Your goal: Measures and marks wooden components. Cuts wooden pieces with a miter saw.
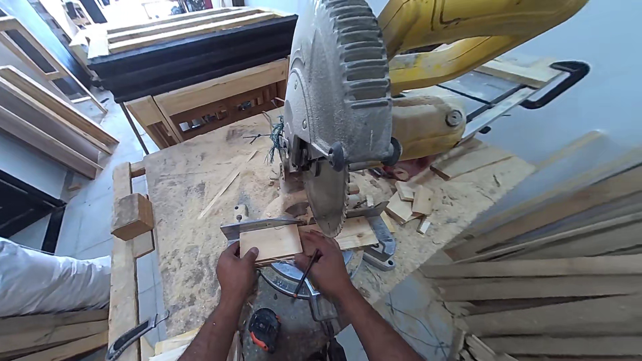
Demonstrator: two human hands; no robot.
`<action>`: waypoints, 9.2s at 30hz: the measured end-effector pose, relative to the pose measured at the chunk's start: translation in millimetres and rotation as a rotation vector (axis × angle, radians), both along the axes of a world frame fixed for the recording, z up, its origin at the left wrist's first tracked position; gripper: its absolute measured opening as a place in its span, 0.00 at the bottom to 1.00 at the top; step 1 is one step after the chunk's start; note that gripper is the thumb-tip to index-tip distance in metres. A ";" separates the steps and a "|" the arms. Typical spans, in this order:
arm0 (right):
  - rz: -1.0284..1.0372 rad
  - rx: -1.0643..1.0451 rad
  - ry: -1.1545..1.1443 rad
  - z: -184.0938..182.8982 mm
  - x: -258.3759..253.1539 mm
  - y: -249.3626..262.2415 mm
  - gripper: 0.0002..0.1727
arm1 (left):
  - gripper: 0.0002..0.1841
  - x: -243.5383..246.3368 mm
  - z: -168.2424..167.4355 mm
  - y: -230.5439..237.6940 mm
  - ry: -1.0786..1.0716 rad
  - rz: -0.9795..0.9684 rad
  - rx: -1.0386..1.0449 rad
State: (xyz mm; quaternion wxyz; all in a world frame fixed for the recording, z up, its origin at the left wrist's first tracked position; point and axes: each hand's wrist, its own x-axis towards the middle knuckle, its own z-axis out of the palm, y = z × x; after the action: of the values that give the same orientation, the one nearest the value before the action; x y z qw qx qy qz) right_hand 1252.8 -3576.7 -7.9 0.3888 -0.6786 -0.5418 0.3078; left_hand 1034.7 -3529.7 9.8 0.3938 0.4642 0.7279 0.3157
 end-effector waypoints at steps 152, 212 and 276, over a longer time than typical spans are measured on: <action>-0.153 -0.038 -0.160 10.2 8.3 -34.7 0.26 | 0.23 28.5 11.6 -6.6 0.086 -0.060 -0.006; 0.290 0.437 -1.238 198.6 89.0 -107.2 0.20 | 0.29 22.9 0.3 -7.7 0.023 0.013 -0.027; 0.546 0.249 -0.021 47.9 -103.0 -81.5 0.21 | 0.23 -188.8 53.5 -180.0 0.136 0.210 -0.160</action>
State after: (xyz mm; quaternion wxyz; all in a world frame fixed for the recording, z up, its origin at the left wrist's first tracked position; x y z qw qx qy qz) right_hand 1149.9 -3658.2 40.1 0.3662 -0.4579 -0.7419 0.3252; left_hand 845.9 -3709.7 63.3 0.3439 0.3731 0.8202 0.2641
